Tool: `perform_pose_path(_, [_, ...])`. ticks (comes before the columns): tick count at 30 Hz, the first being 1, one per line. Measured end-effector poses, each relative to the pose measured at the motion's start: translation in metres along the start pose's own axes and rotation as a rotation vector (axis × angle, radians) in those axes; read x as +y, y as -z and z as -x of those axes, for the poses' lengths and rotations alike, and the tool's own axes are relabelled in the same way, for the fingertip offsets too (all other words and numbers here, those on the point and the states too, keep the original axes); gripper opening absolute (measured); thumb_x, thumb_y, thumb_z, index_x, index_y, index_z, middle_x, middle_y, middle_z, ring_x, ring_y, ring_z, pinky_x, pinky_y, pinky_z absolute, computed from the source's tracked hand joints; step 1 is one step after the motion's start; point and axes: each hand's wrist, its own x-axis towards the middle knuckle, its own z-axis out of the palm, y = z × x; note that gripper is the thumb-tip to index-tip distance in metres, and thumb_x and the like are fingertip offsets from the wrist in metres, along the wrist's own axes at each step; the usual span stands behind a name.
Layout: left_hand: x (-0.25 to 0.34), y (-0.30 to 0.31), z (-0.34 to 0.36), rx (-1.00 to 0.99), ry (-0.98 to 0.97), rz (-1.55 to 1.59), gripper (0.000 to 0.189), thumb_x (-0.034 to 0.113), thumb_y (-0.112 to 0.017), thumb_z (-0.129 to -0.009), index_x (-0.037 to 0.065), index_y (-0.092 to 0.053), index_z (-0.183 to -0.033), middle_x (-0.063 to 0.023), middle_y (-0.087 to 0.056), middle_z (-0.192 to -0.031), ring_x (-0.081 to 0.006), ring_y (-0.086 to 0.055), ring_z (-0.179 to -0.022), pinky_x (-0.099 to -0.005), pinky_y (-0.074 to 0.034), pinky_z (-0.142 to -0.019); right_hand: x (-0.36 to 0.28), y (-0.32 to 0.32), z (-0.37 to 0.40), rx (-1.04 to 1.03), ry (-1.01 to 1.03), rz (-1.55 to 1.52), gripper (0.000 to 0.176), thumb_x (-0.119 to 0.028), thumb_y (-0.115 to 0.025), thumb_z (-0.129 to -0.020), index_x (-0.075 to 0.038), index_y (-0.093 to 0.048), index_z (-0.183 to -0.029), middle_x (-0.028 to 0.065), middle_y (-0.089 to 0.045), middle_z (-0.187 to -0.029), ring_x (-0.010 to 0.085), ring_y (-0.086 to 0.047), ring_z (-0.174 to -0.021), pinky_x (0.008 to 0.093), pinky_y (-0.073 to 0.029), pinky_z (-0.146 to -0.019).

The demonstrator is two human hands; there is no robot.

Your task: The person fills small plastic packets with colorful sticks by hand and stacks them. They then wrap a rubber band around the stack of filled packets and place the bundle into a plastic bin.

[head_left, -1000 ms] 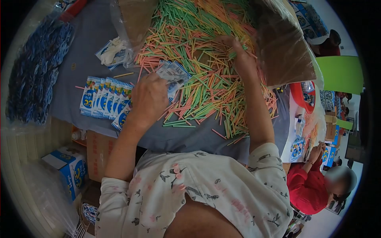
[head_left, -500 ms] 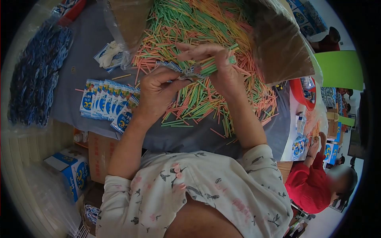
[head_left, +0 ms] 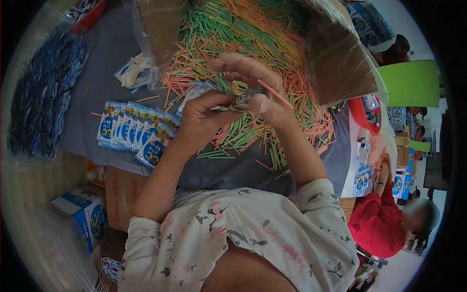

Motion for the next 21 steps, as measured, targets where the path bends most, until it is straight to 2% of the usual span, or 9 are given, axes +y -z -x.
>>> perform_pose_path(3, [0.005,-0.005,0.007,-0.064,0.012,0.087,0.017,-0.001,-0.072,-0.085,-0.003,-0.069,-0.102,-0.0045,-0.067,-0.092,-0.0080,-0.060,-0.082,-0.0243,-0.049,-0.070,-0.004,-0.014,0.003,-0.048,-0.130,0.056,0.084,-0.069,-0.057,-0.082,0.000,-0.057,-0.131,0.0139,-0.060,-0.130,0.0257,-0.054,-0.122,0.0395,-0.040,-0.103])
perform_pose_path(5, [0.015,0.002,0.019,-0.073,0.000,-0.186,0.012,-0.001,-0.069,-0.087,-0.004,-0.067,-0.098,-0.0064,-0.065,-0.086,-0.0103,-0.059,-0.076,-0.0262,-0.046,-0.065,-0.009,-0.009,0.010,-0.057,-0.137,0.064,0.077,-0.064,-0.054,-0.087,0.000,-0.060,-0.127,0.0136,-0.059,-0.130,0.0252,-0.056,-0.120,0.0388,-0.040,-0.102])
perform_pose_path(7, [0.040,0.012,0.042,-0.007,-0.006,-0.412,0.009,-0.002,-0.065,-0.087,-0.004,-0.065,-0.095,-0.0093,-0.062,-0.083,-0.0178,-0.056,-0.069,-0.0299,-0.043,-0.063,-0.014,0.020,0.016,-0.086,-0.034,0.272,0.057,-0.049,-0.057,-0.093,-0.002,-0.064,-0.123,0.0142,-0.059,-0.130,0.0259,-0.056,-0.119,0.0386,-0.041,-0.101])
perform_pose_path(8, [0.053,0.023,0.056,0.009,-0.041,-0.632,0.009,0.000,-0.065,-0.086,-0.003,-0.065,-0.094,-0.0099,-0.061,-0.083,-0.0218,-0.056,-0.072,-0.0323,-0.044,-0.066,-0.014,0.040,0.024,0.033,-0.047,0.428,0.036,-0.025,-0.066,-0.088,-0.006,-0.066,-0.119,0.0176,-0.062,-0.122,0.0338,-0.057,-0.115,0.0403,-0.045,-0.097])
perform_pose_path(10, [0.062,0.044,0.075,0.021,-0.076,-0.852,0.008,0.001,-0.064,-0.086,-0.002,-0.065,-0.093,-0.0104,-0.060,-0.084,-0.0259,-0.055,-0.075,-0.0346,-0.044,-0.069,-0.014,0.100,0.038,0.038,-0.004,1.255,0.031,-0.013,-0.067,-0.083,-0.009,-0.068,-0.113,0.0169,-0.057,-0.129,0.0345,-0.051,-0.121,0.0454,-0.042,-0.096])
perform_pose_path(12, [0.058,0.055,0.088,0.121,0.091,-1.391,0.008,0.004,-0.064,-0.086,0.000,-0.066,-0.093,-0.0098,-0.058,-0.089,-0.0294,-0.052,-0.088,-0.0406,-0.041,-0.079,0.003,0.134,0.059,-0.045,-0.242,1.929,0.030,-0.011,-0.067,-0.079,-0.009,-0.069,-0.110,0.0149,-0.050,-0.136,0.0336,-0.040,-0.130,0.0504,-0.036,-0.098])
perform_pose_path(16, [0.037,0.053,0.082,0.165,0.110,-1.653,0.010,0.009,-0.065,-0.087,0.004,-0.066,-0.095,-0.0096,-0.057,-0.097,-0.0280,-0.050,-0.100,-0.0444,-0.037,-0.086,0.048,0.176,0.067,-0.099,-0.141,1.861,0.032,-0.009,-0.065,-0.078,-0.008,-0.069,-0.110,0.0135,-0.045,-0.140,0.0316,-0.034,-0.134,0.0537,-0.031,-0.100])
perform_pose_path(19, [0.048,0.034,0.064,0.274,-0.032,-1.762,0.022,0.015,-0.064,-0.087,0.007,-0.065,-0.108,-0.0100,-0.057,-0.101,-0.0299,-0.051,-0.101,-0.0461,-0.038,-0.086,0.058,0.180,0.056,-0.086,-0.113,1.822,0.030,-0.009,-0.064,-0.079,-0.004,-0.067,-0.108,0.0144,-0.047,-0.136,0.0322,-0.035,-0.132,0.0545,-0.031,-0.101])
perform_pose_path(21, [0.047,0.026,0.050,0.178,-0.093,-1.583,0.016,0.011,-0.064,-0.083,0.004,-0.067,-0.097,-0.0120,-0.057,-0.100,-0.0312,-0.050,-0.102,-0.0458,-0.036,-0.088,0.065,0.180,0.049,-0.204,-0.293,1.964,0.034,-0.012,-0.064,-0.080,-0.003,-0.064,-0.112,0.0139,-0.047,-0.134,0.0321,-0.037,-0.130,0.0551,-0.031,-0.101])
